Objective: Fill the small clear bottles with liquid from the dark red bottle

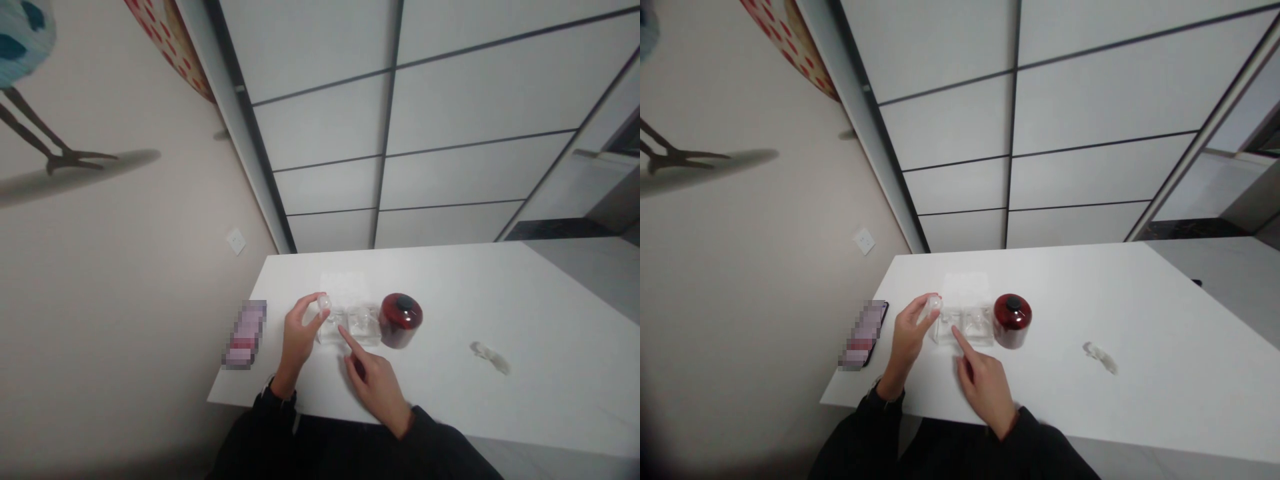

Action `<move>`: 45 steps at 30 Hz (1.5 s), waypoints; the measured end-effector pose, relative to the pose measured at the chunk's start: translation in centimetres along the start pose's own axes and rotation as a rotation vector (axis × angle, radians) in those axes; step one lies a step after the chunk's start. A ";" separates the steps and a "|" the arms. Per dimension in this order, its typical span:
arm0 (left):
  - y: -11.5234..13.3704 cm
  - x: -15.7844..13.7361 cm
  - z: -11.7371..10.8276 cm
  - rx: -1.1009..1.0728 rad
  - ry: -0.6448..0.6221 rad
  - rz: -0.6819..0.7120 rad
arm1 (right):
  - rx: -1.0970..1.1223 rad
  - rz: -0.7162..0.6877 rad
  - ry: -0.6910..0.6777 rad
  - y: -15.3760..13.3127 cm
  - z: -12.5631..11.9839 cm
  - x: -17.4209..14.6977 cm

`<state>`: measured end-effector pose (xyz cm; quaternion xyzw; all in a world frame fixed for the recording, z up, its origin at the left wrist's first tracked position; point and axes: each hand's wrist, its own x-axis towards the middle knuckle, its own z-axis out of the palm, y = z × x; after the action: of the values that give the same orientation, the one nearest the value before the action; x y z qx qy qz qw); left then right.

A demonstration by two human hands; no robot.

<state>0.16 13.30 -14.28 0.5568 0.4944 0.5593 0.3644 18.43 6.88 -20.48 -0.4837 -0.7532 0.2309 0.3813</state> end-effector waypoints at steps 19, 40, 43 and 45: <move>1.1 -0.3 0.2 0.116 -0.005 0.058 | 0.002 0.004 -0.034 0.1 0.1 0.0; 1.5 -0.3 0.0 0.157 0.035 0.067 | 0.001 0.009 -0.045 0.1 0.2 0.0; 1.8 -0.2 -0.1 0.125 0.011 0.052 | 0.007 0.015 -0.043 0.2 0.2 0.0; 2.2 0.3 -0.2 0.096 -0.009 0.047 | 0.004 0.014 -0.042 0.2 0.2 0.0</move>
<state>0.20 13.02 -12.10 0.5873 0.5058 0.5411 0.3262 18.35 6.93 -20.75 -0.4832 -0.7571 0.2452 0.3650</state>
